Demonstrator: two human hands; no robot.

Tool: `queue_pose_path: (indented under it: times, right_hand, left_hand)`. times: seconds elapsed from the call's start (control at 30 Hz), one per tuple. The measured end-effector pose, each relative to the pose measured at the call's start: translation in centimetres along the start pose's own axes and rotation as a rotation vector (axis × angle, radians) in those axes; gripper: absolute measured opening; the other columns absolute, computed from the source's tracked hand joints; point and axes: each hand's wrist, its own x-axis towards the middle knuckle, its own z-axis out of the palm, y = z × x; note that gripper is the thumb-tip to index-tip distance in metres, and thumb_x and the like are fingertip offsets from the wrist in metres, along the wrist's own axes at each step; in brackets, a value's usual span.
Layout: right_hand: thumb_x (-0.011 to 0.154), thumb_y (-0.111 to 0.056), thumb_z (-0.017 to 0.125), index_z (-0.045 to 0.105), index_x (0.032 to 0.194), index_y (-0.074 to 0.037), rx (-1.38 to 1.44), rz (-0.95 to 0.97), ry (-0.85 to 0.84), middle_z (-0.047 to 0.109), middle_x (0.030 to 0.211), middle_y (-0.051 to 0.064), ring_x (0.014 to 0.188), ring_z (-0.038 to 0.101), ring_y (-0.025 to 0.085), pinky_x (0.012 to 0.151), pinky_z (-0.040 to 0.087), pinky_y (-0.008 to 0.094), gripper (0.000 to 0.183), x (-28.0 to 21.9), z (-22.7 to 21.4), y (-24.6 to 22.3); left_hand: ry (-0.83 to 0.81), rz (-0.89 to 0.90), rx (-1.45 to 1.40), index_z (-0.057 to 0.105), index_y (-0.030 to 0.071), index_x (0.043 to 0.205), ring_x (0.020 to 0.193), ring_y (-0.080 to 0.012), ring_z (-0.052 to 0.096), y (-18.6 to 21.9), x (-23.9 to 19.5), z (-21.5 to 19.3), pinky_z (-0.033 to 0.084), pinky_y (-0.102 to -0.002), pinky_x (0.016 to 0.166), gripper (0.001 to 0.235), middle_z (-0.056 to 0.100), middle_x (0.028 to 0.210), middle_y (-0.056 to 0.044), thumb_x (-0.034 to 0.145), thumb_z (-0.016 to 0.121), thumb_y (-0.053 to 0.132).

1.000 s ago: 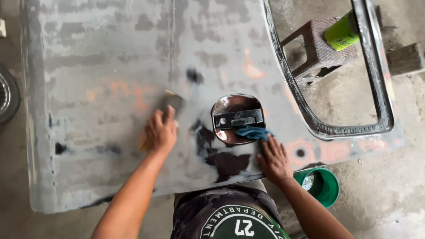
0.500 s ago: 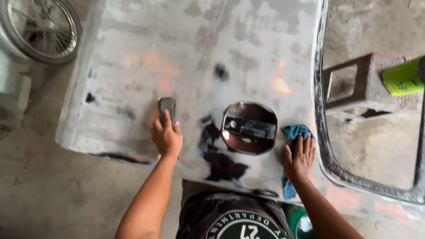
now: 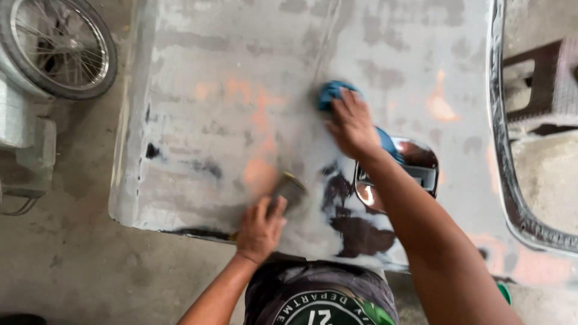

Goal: The person sands a large, detached car door panel using a sanding block and a blue cloth. They repeatedly scrub the surface and wipe away residue, occasionally dipping the tools into a green bucket of water to clean them before resuming the sanding process.

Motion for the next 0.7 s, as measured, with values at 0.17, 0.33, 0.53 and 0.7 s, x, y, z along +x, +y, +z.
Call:
queue_pose_path:
  times: [0.17,0.33,0.53,0.7]
  right_hand:
    - [0.101,-0.033,0.041,0.028,0.162,-0.021,-0.385,-0.373,-0.337,0.003,0.173,0.008,0.159,0.002,0.028,0.127,-0.002,0.046,0.063,-4.9,6.7,-9.8]
    - [0.101,-0.041,0.047,0.034,0.157,-0.014,-0.160,-0.561,-0.547,0.010,0.171,0.008,0.157,0.008,0.027,0.125,0.005,0.049,0.064,-19.1,0.9,-6.1]
    - [0.095,-0.051,0.048,0.034,0.154,-0.015,-0.232,-0.294,-0.390,0.014,0.168,0.012,0.154,0.011,0.030,0.121,0.006,0.051,0.071,-32.9,-3.1,11.3]
    - [0.096,-0.052,0.045,0.032,0.158,-0.009,-0.290,0.134,-0.025,0.017,0.169,0.017,0.157,0.014,0.032,0.126,0.008,0.051,0.076,-37.6,-3.4,18.2]
  left_hand:
    - [0.313,-0.577,0.088,0.053,0.015,0.151,0.114,-0.0438,0.053,-5.2,-1.1,0.5,0.045,-0.054,0.097,0.059,0.053,0.135,-0.021,0.096,0.069,0.031]
    - [0.363,-0.635,0.136,0.054,0.015,0.149,0.114,-0.0450,0.053,-3.7,2.5,1.2,0.045,-0.055,0.096,0.060,0.053,0.134,-0.022,0.094,0.071,0.030]
    - [0.147,-0.248,-0.040,0.053,0.019,0.148,0.109,-0.0396,0.054,10.4,6.6,3.2,0.047,-0.053,0.092,0.065,0.054,0.131,-0.018,0.088,0.075,0.029]
    - [-0.057,0.214,-0.079,0.050,0.026,0.149,0.106,-0.0341,0.056,14.3,4.8,5.8,0.049,-0.049,0.088,0.069,0.053,0.134,-0.014,0.085,0.074,0.025]
